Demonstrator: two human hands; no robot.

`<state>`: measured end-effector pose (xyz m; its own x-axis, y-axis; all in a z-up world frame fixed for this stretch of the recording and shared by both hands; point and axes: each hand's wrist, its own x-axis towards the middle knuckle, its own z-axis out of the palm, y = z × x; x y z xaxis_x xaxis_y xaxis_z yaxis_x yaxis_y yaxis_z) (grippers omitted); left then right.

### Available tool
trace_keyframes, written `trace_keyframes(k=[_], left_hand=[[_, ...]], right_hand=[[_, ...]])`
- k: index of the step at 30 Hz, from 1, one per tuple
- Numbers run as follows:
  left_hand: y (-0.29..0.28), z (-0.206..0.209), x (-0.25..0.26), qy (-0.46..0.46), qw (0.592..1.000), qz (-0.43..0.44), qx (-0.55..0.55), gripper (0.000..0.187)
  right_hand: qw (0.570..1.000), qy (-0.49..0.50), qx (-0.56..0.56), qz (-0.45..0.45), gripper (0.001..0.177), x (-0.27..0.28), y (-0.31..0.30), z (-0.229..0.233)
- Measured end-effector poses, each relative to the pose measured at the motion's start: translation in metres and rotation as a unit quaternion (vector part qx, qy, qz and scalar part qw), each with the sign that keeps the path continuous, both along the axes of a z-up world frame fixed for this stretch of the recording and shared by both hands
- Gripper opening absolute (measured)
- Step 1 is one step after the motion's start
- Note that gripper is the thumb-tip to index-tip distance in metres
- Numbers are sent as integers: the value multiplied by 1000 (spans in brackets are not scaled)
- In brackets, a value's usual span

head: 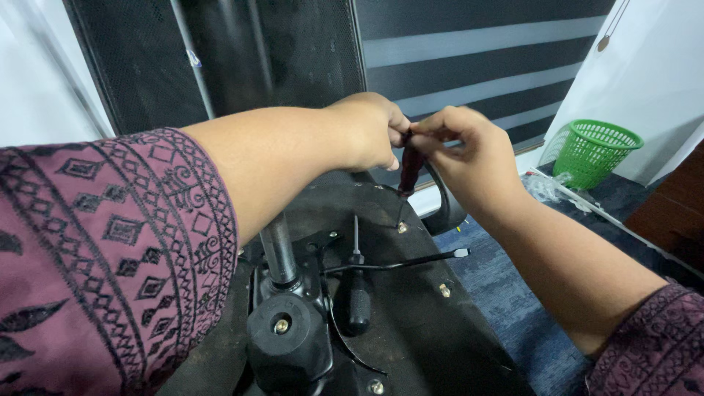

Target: The person uses a screwdriver to tighten screws on the underside of an office chair seat, securing the central gas-lift mechanism and the seat frame. The person works on multiple screws around the central column and the seat base.

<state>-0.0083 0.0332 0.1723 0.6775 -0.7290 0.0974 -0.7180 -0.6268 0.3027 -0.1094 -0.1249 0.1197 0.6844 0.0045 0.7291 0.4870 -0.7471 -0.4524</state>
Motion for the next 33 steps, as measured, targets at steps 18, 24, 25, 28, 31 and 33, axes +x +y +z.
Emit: trace_keyframes(k=[18, 24, 25, 28, 31, 33], left_hand=[[50, -38, -73, 33, 988, 23, -149, 46], [88, -46, -128, 85, 989, 80, -88, 41], [95, -51, -134, 5, 994, 23, -108, 40], [109, -67, -148, 1, 992, 25, -122, 38], [123, -76, -156, 38, 988, 61, -138, 38], [131, -80, -163, 37, 984, 74, -160, 38]], right_hand=[[997, 39, 59, -30, 31, -1, 4, -4], [995, 65, 72, 15, 36, -9, 7, -6], [996, 63, 66, 6, 39, -10, 7, -6], [995, 71, 57, -35, 46, -17, 11, -6], [993, 75, 50, -76, 47, -26, 19, -9], [996, 35, 14, -79, 38, -33, 24, -11]])
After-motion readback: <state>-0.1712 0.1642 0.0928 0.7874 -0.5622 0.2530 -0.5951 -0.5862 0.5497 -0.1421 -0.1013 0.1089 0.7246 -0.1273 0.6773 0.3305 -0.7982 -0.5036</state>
